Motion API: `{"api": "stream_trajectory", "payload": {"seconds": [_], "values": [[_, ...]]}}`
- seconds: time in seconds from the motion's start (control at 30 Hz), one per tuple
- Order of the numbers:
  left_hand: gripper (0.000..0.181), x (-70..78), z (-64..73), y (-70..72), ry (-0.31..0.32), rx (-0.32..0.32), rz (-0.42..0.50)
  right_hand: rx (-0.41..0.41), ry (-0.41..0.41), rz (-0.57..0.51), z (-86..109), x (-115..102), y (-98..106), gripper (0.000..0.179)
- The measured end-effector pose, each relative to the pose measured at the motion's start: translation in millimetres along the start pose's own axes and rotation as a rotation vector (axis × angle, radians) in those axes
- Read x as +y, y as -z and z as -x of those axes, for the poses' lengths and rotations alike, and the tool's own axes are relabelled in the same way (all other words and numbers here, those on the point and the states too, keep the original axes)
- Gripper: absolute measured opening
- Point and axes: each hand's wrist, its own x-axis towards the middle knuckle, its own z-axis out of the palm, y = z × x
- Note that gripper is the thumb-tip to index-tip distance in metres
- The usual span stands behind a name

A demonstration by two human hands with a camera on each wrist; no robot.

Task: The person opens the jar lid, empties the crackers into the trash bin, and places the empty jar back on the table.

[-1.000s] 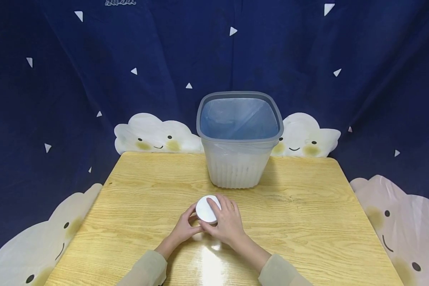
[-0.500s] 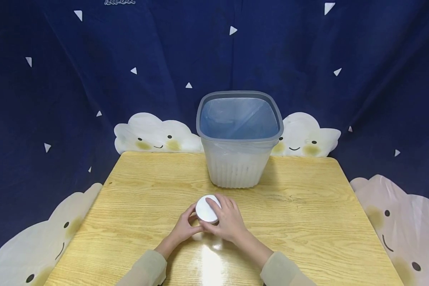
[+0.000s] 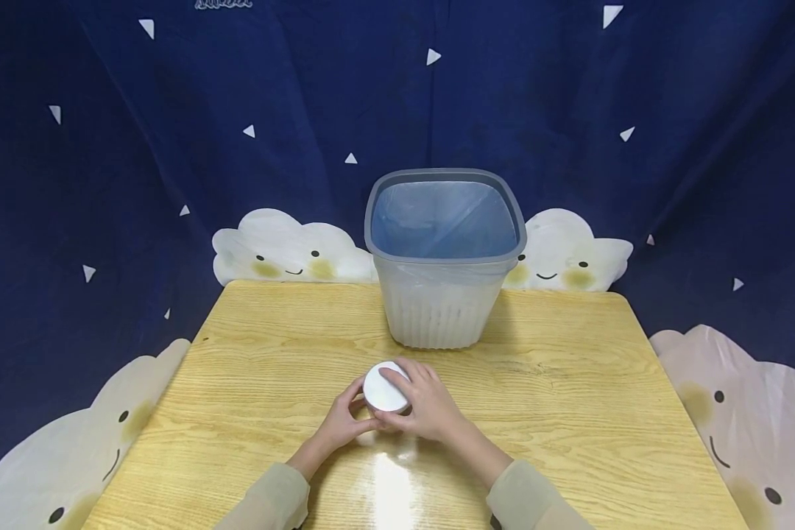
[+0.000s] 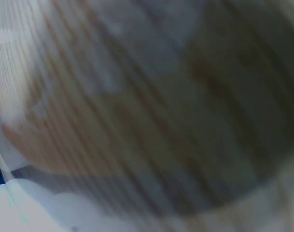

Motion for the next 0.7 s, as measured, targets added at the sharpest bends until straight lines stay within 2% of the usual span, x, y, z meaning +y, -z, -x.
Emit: {"api": "stream_trajectory", "payload": {"seconds": [0.17,0.7], "values": [[0.078,0.7,0.1,0.0,0.029,-0.009,0.01,-0.031,0.019,-0.036,-0.4,4.8,0.8,0.066],[0.078,0.3,-0.2,-0.3,-0.009,-0.005,0.015,-0.157,0.069,-0.087,-3.6,15.5,10.1,0.066]]}}
